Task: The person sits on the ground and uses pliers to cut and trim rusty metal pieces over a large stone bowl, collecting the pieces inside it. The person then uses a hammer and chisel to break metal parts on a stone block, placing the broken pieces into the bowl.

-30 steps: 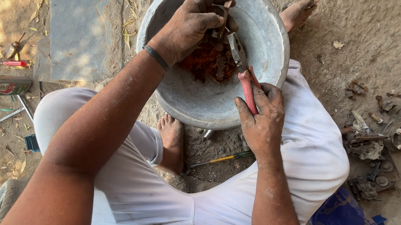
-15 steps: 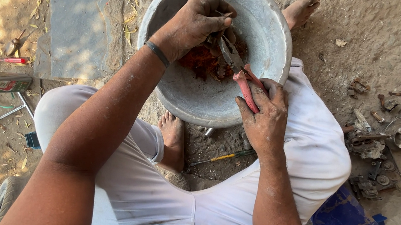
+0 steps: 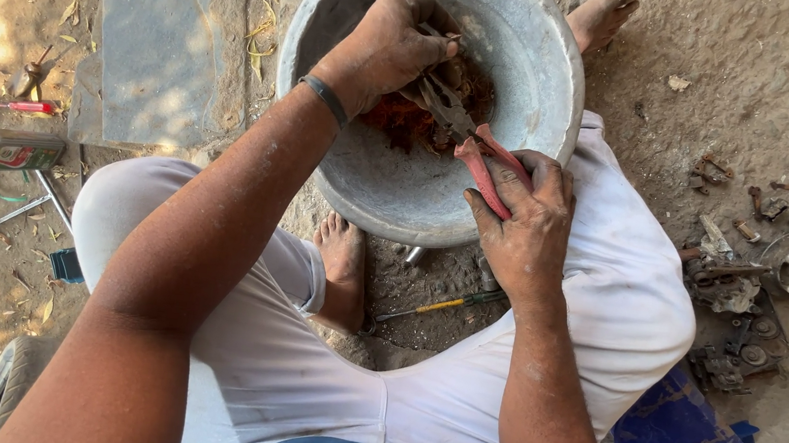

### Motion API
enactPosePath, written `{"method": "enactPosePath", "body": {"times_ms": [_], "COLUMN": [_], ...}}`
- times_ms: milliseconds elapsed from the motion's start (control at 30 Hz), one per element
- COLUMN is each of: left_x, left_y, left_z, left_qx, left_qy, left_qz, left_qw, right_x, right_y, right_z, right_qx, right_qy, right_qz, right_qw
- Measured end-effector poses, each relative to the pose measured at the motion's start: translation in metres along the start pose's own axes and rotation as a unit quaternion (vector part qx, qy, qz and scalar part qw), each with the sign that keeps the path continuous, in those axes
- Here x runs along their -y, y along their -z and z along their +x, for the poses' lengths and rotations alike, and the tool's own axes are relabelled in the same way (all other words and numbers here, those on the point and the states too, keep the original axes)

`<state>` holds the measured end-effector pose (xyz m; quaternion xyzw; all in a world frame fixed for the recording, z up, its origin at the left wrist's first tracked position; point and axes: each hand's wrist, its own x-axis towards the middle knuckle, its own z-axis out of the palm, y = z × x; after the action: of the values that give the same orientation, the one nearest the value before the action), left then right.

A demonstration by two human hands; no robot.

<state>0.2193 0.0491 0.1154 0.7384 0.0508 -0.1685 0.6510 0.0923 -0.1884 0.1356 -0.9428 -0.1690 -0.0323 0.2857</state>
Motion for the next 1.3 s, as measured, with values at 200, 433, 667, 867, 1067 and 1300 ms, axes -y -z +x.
{"method": "enactPosePath", "body": {"times_ms": [200,433,667,867,1067,1300], "left_x": [-0.005,0.0,-0.002,-0.012,-0.015,-0.015], "left_y": [0.003,-0.001,-0.005,0.001,0.005,0.009], "left_z": [-0.005,-0.002,-0.004,-0.009,-0.012,-0.01], "left_qx": [0.028,0.02,-0.007,0.037,0.076,0.086], "left_qy": [-0.004,-0.012,0.003,-0.08,-0.1,-0.098], "left_qz": [-0.045,-0.033,0.0,-0.072,-0.156,-0.269], "left_qw": [0.999,0.999,1.0,0.994,0.98,0.954], "right_x": [-0.003,-0.002,0.002,0.0,0.001,0.008], "right_y": [-0.001,0.001,-0.002,-0.004,-0.008,-0.005], "right_z": [-0.002,-0.001,0.001,0.0,-0.003,-0.004], "right_qx": [0.03,0.007,0.005,0.015,0.096,0.115], "right_qy": [-0.057,-0.013,0.004,-0.02,-0.188,-0.264], "right_qz": [0.119,0.017,0.01,0.125,0.326,0.592], "right_qw": [0.991,1.0,1.0,0.992,0.922,0.753]}}
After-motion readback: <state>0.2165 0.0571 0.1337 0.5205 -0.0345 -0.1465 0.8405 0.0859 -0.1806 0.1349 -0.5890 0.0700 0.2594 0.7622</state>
